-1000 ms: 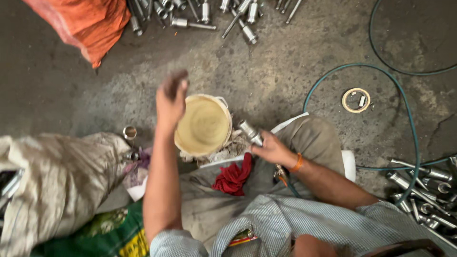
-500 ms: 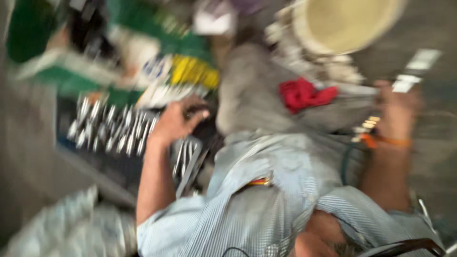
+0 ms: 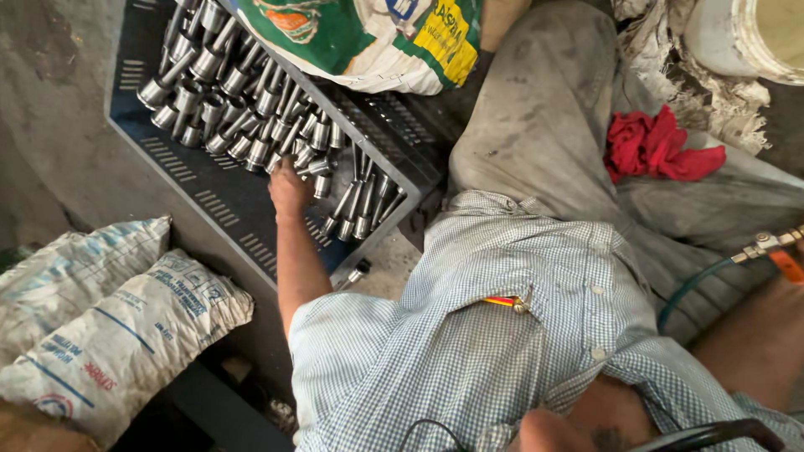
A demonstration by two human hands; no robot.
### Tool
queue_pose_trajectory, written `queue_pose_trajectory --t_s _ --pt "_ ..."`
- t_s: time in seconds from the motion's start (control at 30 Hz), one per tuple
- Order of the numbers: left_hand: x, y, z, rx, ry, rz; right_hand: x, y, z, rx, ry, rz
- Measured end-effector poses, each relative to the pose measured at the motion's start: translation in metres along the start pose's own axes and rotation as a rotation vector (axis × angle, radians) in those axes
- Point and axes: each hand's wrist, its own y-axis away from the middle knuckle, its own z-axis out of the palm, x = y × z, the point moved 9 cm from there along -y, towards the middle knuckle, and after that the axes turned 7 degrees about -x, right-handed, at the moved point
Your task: The person repeatedly picks up cylindrical metal parts, inserts them into a cleaning tool, and flushes them with liquid from a bucket. After each cycle, the person places the cleaned part into a black plastic crate. The process is repeated for multiple parts.
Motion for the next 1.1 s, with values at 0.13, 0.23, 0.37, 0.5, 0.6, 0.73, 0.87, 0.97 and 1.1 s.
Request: queue_pose_trajectory --t_s 0.13,0.23,0.37,0.5,0.6,0.73,0.87,0.97,1.1 --pt "-0.039 -0.003 0.016 -0.139 -0.150 -0.235 -0.007 0.002 0.010 -0.012 -0.026 0.014" --pt "-0.047 -0.001 0.021 -0.184 -0.214 -0.295 -0.016 0.009 0.002 -0.023 -0.057 0.010" --pt "-0.019 -0.005 0.025 -0.131 -0.259 -0.196 -0.017 0.005 -0.007 -0.004 -0.101 0.012" --pt "-0.006 -0.004 0.030 -0.200 -0.253 -0.286 -0.036 -0.007 0.000 -0.052 -0.146 -0.001" --pt "-0.005 0.003 0.034 -0.271 -0.249 -0.233 -0.051 -0.005 0.014 -0.111 -0.104 -0.043" --pt "-0.022 0.016 0.003 -0.106 -0.263 -0.168 -0.056 0.003 0.036 -0.161 -0.053 -0.025" --pt "-0.034 0.028 -0.055 -0.029 -0.152 0.077 -0.057 0.008 0.061 -0.282 -0.067 -0.015" --pt "-0.006 0.040 -0.120 0.011 -0.200 0.140 -0.049 0.024 0.085 -0.384 0.001 -0.025" --pt "0.149 0.080 -0.180 -0.003 -0.018 0.675 -0.033 0.044 0.122 -0.444 0.368 0.018"
